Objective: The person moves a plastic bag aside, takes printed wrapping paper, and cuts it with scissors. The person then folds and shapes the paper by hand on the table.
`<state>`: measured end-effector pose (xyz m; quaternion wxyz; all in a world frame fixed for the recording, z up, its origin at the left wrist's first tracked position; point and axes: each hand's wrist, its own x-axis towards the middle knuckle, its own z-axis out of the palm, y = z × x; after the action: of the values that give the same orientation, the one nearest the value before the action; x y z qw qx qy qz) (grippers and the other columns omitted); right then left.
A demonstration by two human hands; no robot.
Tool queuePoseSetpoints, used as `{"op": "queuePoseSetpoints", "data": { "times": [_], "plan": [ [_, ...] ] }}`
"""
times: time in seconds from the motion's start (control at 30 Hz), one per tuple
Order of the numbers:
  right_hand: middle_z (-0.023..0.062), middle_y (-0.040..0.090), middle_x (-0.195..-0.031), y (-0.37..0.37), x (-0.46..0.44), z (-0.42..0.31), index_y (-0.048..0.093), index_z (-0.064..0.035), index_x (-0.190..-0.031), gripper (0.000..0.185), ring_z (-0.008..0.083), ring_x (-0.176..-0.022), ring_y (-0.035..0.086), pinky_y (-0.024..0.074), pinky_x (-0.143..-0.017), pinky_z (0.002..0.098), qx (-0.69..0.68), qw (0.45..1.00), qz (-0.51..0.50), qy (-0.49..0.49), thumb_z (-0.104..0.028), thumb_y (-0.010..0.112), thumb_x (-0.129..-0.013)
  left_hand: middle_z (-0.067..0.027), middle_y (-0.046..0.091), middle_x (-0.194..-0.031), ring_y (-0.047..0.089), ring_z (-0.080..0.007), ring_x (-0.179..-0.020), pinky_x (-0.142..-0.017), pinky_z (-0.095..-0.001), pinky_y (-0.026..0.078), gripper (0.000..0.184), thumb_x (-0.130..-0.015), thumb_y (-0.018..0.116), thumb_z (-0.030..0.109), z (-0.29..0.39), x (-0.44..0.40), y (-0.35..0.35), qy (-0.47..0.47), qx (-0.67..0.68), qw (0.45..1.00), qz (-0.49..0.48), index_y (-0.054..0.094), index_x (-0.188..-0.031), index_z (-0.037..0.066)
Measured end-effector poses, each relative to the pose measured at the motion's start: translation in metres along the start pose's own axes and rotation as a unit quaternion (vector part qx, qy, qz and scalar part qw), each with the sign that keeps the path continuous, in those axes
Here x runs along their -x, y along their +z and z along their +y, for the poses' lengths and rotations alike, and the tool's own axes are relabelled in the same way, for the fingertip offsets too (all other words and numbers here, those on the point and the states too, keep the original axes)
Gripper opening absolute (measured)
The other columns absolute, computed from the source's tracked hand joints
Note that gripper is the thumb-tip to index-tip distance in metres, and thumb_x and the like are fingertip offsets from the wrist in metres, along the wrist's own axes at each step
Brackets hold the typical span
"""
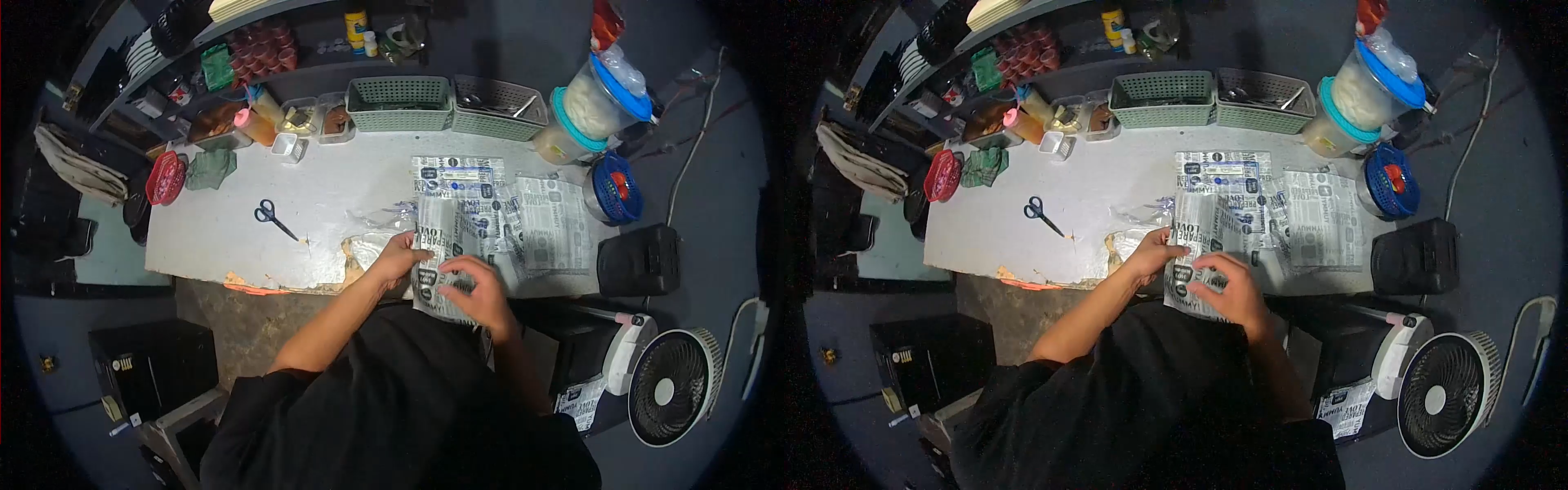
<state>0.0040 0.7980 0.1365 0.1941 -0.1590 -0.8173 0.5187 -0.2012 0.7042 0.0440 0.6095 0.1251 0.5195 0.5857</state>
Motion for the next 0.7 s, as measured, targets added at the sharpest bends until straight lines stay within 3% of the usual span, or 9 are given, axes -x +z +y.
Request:
{"op": "queuePoseSetpoints", "data": {
  "times": [0.1,0.13,0.2,0.23,0.37,0.47,0.53,0.6,0.7],
  "plan": [
    [0.0141,0.075,-0.111,-0.019,-0.037,-0.048,0.075,-0.0027,-0.107,0.026,0.0311,-0.106,0.071,0.0542,-0.095,0.0412,0.059,0.996,0.057,-0.032,-0.014,0.087,-0.087,-0.0071,0.078,-0.117,0.073,-0.0145,-0.102,-0.093,-0.0314,0.058,0.034,-0.096,0.07,-0.007,0.016,0.028,-0.004,0.061,-0.069,0.995,-0.03,0.071,-0.129,0.001],
    [0.0134,0.074,-0.109,-0.03,-0.054,-0.078,0.075,-0.004,-0.106,0.026,0.0313,-0.104,0.071,0.0531,-0.094,0.0423,0.099,0.991,0.02,-0.087,-0.016,0.087,-0.087,-0.0063,0.077,-0.117,0.072,-0.0138,-0.104,-0.094,-0.0308,0.057,0.033,-0.095,0.071,-0.005,0.027,0.036,-0.001,0.093,-0.101,0.99,-0.035,0.07,-0.128,0.0],
    [0.0108,0.073,-0.103,-0.053,-0.09,-0.148,0.076,-0.0073,-0.103,0.025,0.0308,-0.098,0.069,0.0496,-0.09,0.0435,0.15,0.964,-0.069,-0.208,-0.024,0.085,-0.087,-0.007,0.078,-0.115,0.071,-0.0145,-0.103,-0.094,-0.0338,0.057,0.036,-0.1,0.075,0.012,0.053,0.057,0.001,0.146,-0.202,0.968,-0.02,0.068,-0.133,0.001],
    [0.0107,0.072,-0.1,-0.056,-0.102,-0.178,0.077,-0.0089,-0.102,0.025,0.0286,-0.098,0.068,0.0496,-0.084,0.043,0.152,0.943,-0.084,-0.285,-0.024,0.085,-0.085,-0.0086,0.075,-0.118,0.071,-0.015,-0.105,-0.094,-0.0335,0.057,0.029,-0.098,0.07,0.006,0.084,0.08,0.02,0.034,-0.129,0.991,0.003,0.071,-0.126,0.001],
    [0.0099,0.072,-0.098,-0.062,-0.087,-0.194,0.077,-0.0089,-0.103,0.024,0.0274,-0.095,0.069,0.0516,-0.083,0.0421,0.118,0.963,-0.084,-0.227,-0.024,0.084,-0.085,-0.008,0.077,-0.114,0.072,-0.0137,-0.1,-0.091,-0.0325,0.058,0.028,-0.1,0.07,0.005,0.034,0.094,0.002,0.059,-0.15,0.987,0.013,0.07,-0.128,0.001],
    [0.0091,0.072,-0.096,-0.049,-0.114,-0.223,0.077,-0.0089,-0.103,0.024,0.0262,-0.093,0.07,0.0536,-0.082,0.0411,0.105,0.962,-0.073,-0.242,-0.024,0.084,-0.085,-0.0075,0.079,-0.109,0.072,-0.0124,-0.095,-0.087,-0.0314,0.06,0.026,-0.103,0.07,0.005,0.062,0.083,-0.049,0.158,-0.192,0.968,0.033,0.069,-0.129,0.0],
    [0.0085,0.072,-0.094,-0.033,-0.116,-0.247,0.077,-0.0089,-0.103,0.024,0.0254,-0.091,0.071,0.055,-0.082,0.0405,0.086,0.967,-0.112,-0.213,-0.024,0.084,-0.086,-0.0089,0.08,-0.112,0.073,-0.0122,-0.096,-0.089,-0.0317,0.06,0.024,-0.101,0.069,-0.002,0.078,0.102,-0.062,0.112,-0.196,0.972,0.073,0.07,-0.125,-0.003],
    [0.008,0.072,-0.093,-0.015,-0.122,-0.27,0.077,-0.0088,-0.103,0.023,0.0246,-0.089,0.071,0.0563,-0.081,0.0399,0.072,0.967,-0.152,-0.192,-0.024,0.083,-0.086,-0.0089,0.08,-0.114,0.073,-0.0119,-0.098,-0.09,-0.0317,0.06,0.025,-0.1,0.068,-0.004,0.09,0.116,-0.068,0.139,-0.083,0.986,0.042,0.07,-0.126,-0.004],
    [0.0072,0.072,-0.091,-0.027,-0.109,-0.27,0.077,-0.0088,-0.103,0.023,0.0234,-0.086,0.072,0.0584,-0.081,0.0389,0.049,0.968,-0.176,-0.172,-0.023,0.083,-0.086,-0.0086,0.08,-0.115,0.073,-0.0119,-0.098,-0.091,-0.0308,0.06,0.027,-0.101,0.067,-0.005,0.076,0.112,-0.064,0.148,-0.109,0.982,0.054,0.069,-0.128,-0.004]
  ]
}}
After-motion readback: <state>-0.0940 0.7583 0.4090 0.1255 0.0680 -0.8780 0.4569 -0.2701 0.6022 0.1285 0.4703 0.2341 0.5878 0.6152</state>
